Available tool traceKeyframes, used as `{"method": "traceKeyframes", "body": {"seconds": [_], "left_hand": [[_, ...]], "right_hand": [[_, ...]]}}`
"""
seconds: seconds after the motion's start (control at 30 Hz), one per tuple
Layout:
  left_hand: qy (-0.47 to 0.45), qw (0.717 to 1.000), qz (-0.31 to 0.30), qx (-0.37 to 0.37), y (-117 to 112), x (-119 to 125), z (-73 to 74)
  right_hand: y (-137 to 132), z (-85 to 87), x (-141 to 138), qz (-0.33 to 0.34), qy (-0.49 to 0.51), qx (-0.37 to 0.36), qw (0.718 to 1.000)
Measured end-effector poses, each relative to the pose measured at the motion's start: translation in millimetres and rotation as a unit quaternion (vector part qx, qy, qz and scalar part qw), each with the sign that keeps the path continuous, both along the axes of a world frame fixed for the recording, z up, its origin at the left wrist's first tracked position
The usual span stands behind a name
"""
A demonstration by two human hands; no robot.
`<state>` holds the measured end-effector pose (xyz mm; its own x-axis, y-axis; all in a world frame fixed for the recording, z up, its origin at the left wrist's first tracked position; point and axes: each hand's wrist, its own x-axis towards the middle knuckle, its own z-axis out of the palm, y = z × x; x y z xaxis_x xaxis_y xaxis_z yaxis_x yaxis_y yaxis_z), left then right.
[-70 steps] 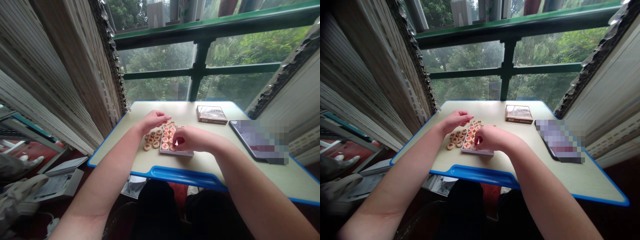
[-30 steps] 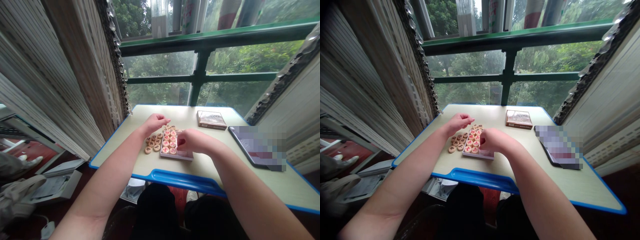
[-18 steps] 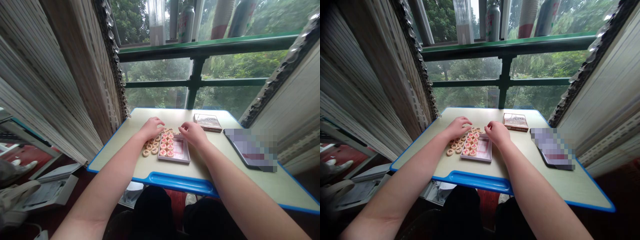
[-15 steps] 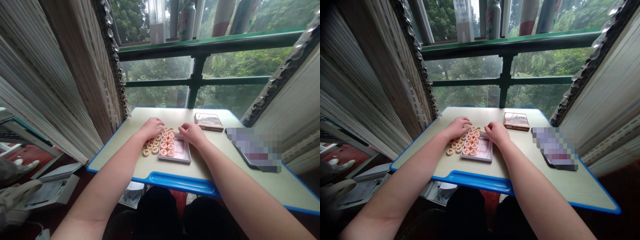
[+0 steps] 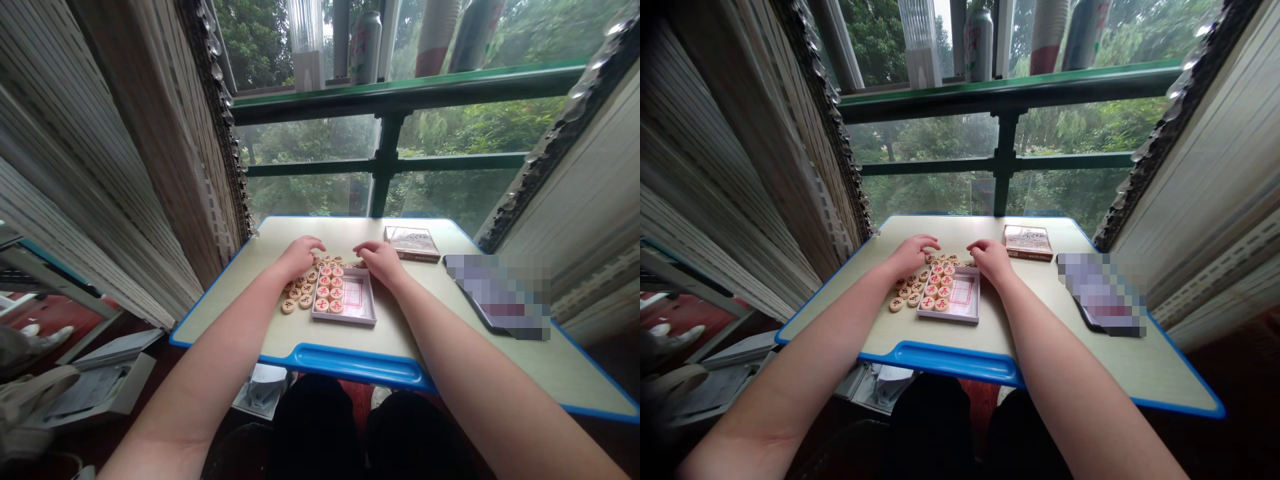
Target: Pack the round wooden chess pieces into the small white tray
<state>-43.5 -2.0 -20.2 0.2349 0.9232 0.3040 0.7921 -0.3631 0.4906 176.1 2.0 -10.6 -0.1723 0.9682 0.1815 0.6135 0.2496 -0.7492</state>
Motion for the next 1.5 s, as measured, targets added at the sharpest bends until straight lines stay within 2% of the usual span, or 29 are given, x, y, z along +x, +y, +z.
{"method": "traceKeyframes", "body": {"seconds": [0.1,0.23,0.33,0.43,0.53,0.63,0.77,0.93,1.13,1.33,1.5], "left_hand": [[-0.012,0.999,0.014,0.026,-1,0,3.3],[0.061,0.995,0.056,0.060,0,-3,6.9],[0.128,0.986,0.104,0.036,3,-8,1.6],[0.168,0.976,0.138,-0.024,8,-14,-6.8],[0.155,0.978,0.120,-0.067,12,-16,-10.8],[0.149,0.980,0.107,-0.080,13,-17,-9.8],[0.148,0.983,0.098,-0.052,11,-16,-6.3],[0.132,0.984,0.115,-0.018,7,-13,-1.9],[0.128,0.990,0.031,-0.042,1,-8,1.4],[0.084,0.995,-0.033,-0.048,-5,1,5.3],[0.052,0.996,-0.009,-0.074,-4,4,4.2]], "right_hand": [[0,-0.1,0,-0.009,-0.030,0.021,0.999],[2,-2.9,1,-0.008,-0.064,0.042,0.997],[4,-6.2,0,0.043,-0.049,0.051,0.997],[4,-7.9,0,0.087,-0.015,0.021,0.996],[3,-8.3,0,0.106,-0.019,-0.003,0.994],[3,-8.9,0,0.124,-0.035,0.007,0.992],[4,-9.5,-1,0.135,-0.044,0.025,0.990],[0,-6.0,-2,0.143,-0.062,0.042,0.987],[-2,-4.8,-4,0.136,-0.089,0.029,0.986],[-4,-3.9,-6,0.156,-0.131,0.064,0.977],[-3,-3.6,-6,0.156,-0.152,0.063,0.974]]}}
